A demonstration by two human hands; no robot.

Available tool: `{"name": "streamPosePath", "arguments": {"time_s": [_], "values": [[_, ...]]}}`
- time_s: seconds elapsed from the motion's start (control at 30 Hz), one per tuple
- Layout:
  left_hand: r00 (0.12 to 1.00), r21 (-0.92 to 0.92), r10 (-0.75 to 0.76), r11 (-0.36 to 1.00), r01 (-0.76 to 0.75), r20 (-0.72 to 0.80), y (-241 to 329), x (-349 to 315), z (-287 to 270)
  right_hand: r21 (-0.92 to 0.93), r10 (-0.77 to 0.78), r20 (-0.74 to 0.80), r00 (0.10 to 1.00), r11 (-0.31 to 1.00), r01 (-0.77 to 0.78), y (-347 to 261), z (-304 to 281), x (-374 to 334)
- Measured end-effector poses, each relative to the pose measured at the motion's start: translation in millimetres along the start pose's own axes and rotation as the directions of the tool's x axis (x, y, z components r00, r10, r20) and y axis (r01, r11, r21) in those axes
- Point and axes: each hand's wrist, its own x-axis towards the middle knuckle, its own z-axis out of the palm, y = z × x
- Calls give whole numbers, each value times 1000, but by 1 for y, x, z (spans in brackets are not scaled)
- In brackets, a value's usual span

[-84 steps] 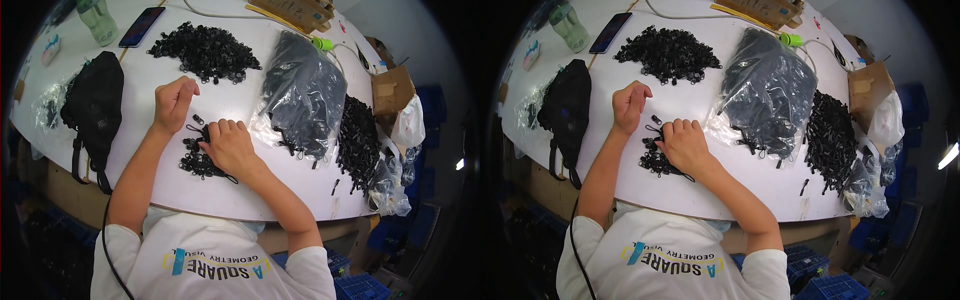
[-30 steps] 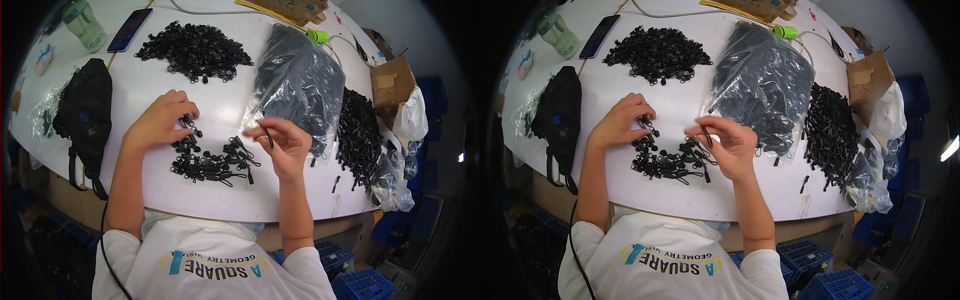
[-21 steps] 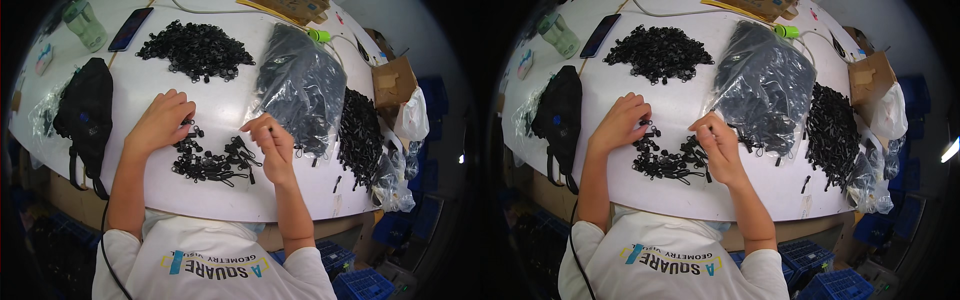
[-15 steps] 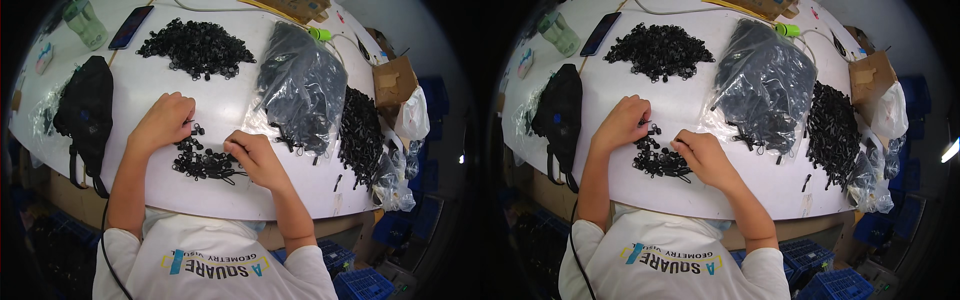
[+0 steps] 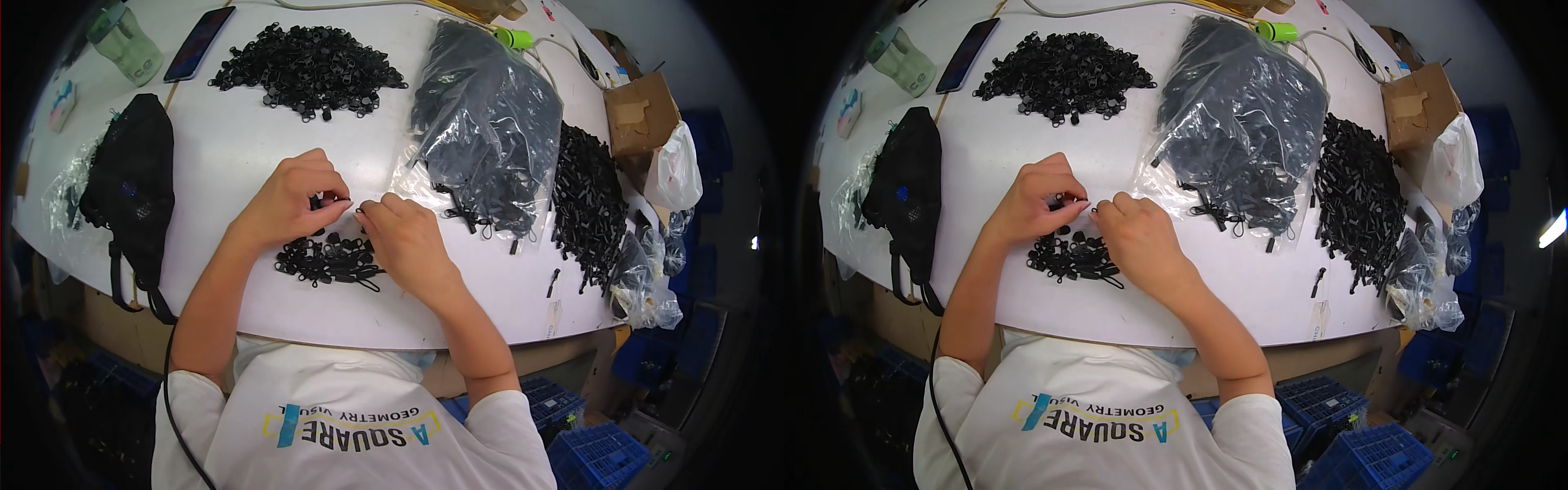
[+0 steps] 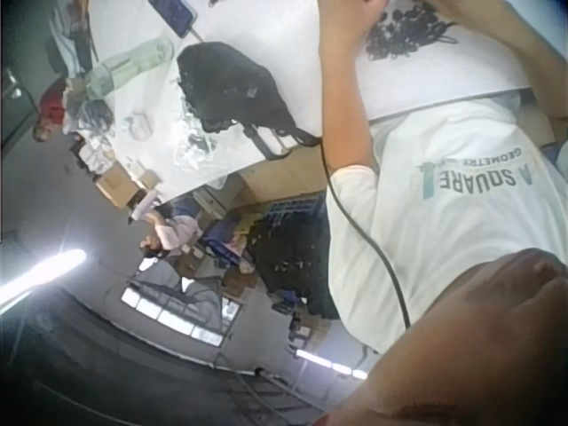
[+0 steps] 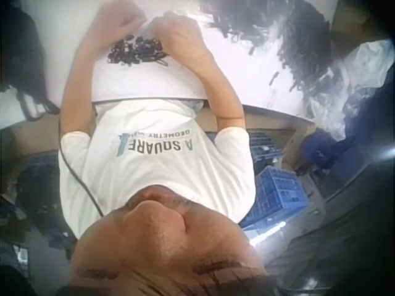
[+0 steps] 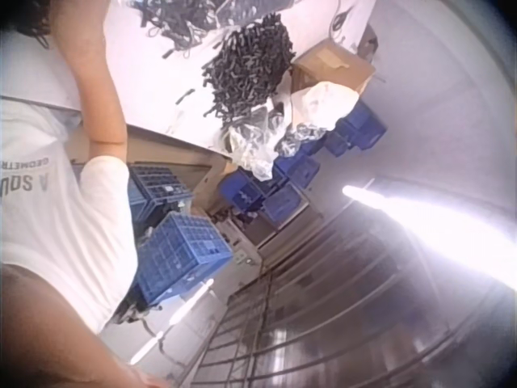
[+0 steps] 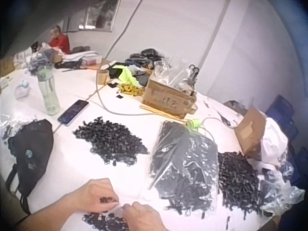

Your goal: The person sits at a white table and assembles small black plastic components by hand. They pick up individual parts from a pile, connect them together, and place the finished units into a separate pile. The process is repetitive and involves handling small hardware items one at a time.

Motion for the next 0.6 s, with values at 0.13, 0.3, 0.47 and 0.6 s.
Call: {"name": "streamPosePath", "arguments": {"time_s": [0.13, 0.3, 0.47, 0.6], "values": [[970, -149, -231, 960, 239, 69, 4, -2, 1, -170, -84, -91, 992, 983, 68, 2, -2, 0], [914, -306, -382, 862, 405, 135, 6, -2, 1, -170, -81, -157, 984, 984, 54, 4, -3, 1], [922, -370, -369, 845, 387, 120, 8, -2, 2, -152, -64, -134, 989, 987, 43, 2, -5, 1], [914, -356, -381, 843, 404, 136, 9, -2, 4, -141, -113, -131, 985, 985, 95, 4, -1, 0]]}}
